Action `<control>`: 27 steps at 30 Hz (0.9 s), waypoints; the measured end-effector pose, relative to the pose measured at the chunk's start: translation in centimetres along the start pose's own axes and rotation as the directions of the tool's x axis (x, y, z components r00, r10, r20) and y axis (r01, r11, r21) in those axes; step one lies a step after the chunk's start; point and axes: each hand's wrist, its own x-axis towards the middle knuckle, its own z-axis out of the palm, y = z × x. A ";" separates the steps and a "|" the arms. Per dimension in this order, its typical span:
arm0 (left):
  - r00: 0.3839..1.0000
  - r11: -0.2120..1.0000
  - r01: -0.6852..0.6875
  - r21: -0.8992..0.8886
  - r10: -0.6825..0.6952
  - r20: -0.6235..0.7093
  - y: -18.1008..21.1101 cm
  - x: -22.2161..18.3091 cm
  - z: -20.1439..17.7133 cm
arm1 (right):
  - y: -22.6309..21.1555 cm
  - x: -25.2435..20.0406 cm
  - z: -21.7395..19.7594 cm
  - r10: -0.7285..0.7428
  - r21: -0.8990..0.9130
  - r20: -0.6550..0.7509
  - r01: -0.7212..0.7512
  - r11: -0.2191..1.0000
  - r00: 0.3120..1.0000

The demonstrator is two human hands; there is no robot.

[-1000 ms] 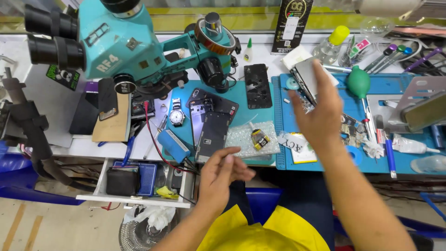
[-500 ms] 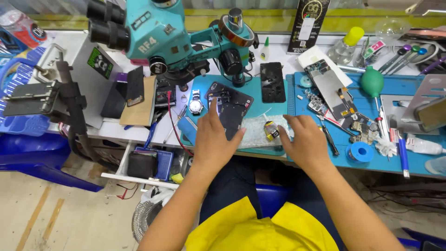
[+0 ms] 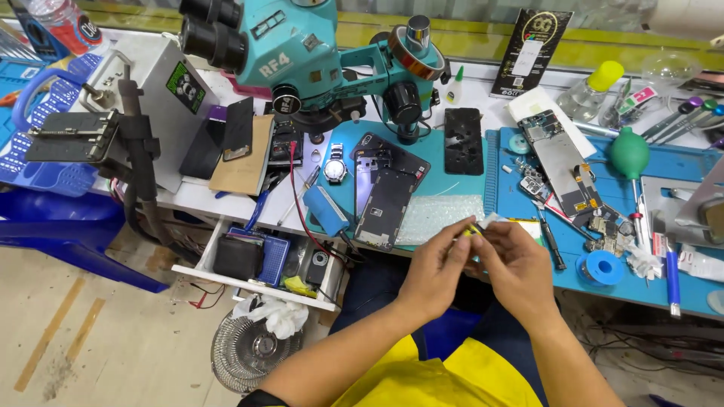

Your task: A technician prepares a mobile phone screen for replacement by cleaning it with a blower and applying adhesive to the frame.

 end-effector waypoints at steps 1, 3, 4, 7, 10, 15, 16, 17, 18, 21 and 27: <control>1.000 1.000 -0.003 -0.005 0.003 -0.008 -0.6 0.3 0.1 | 0.4 0.1 -0.9 -0.004 -0.005 0.008 0.004 1.000 1.000; 0.982 0.952 -0.182 0.247 0.187 0.004 -1.9 0.7 0.6 | 1.3 -0.2 -3.0 -0.121 -0.070 0.000 0.120 0.990 0.993; 0.983 0.953 -0.179 0.244 0.184 0.001 -1.9 0.7 0.4 | 0.6 -0.4 -3.8 -0.118 -0.072 0.004 0.118 0.990 0.993; 0.919 0.843 -0.388 0.373 0.324 0.223 -1.7 1.0 -0.2 | -0.9 -0.2 -5.3 0.039 -0.490 0.306 0.122 0.863 0.951; 0.888 0.793 -0.459 0.401 0.397 0.231 -1.5 0.8 -0.6 | -0.5 0.1 -5.0 0.326 -0.682 0.328 -0.016 0.731 0.887; 0.996 0.942 0.059 0.330 -0.076 0.036 0.4 1.3 -2.0 | 3.0 -0.4 -3.3 -0.138 -0.367 0.339 0.266 0.892 0.931; 0.996 0.942 0.059 0.331 -0.077 0.040 0.6 1.5 -2.4 | 2.6 0.0 -2.7 -0.137 -0.366 0.335 0.262 0.893 0.932; 1.000 0.964 0.027 0.263 -0.030 0.006 0.8 1.8 -2.7 | 2.2 0.4 -2.2 -0.324 -0.325 0.306 0.418 0.848 0.895; 1.000 0.981 -0.007 0.193 0.012 -0.026 1.0 1.9 -3.0 | 1.8 0.6 -1.7 -0.495 -0.293 0.266 0.559 0.776 0.827; 0.998 0.964 -0.064 0.258 0.058 0.030 0.3 2.1 -3.8 | 0.3 2.0 -2.0 -0.422 -0.252 0.339 0.513 0.820 0.841; 0.974 0.862 -0.223 0.455 0.216 0.067 1.2 3.3 -4.4 | -1.7 5.0 -2.0 -0.047 -0.280 0.457 0.193 0.940 0.888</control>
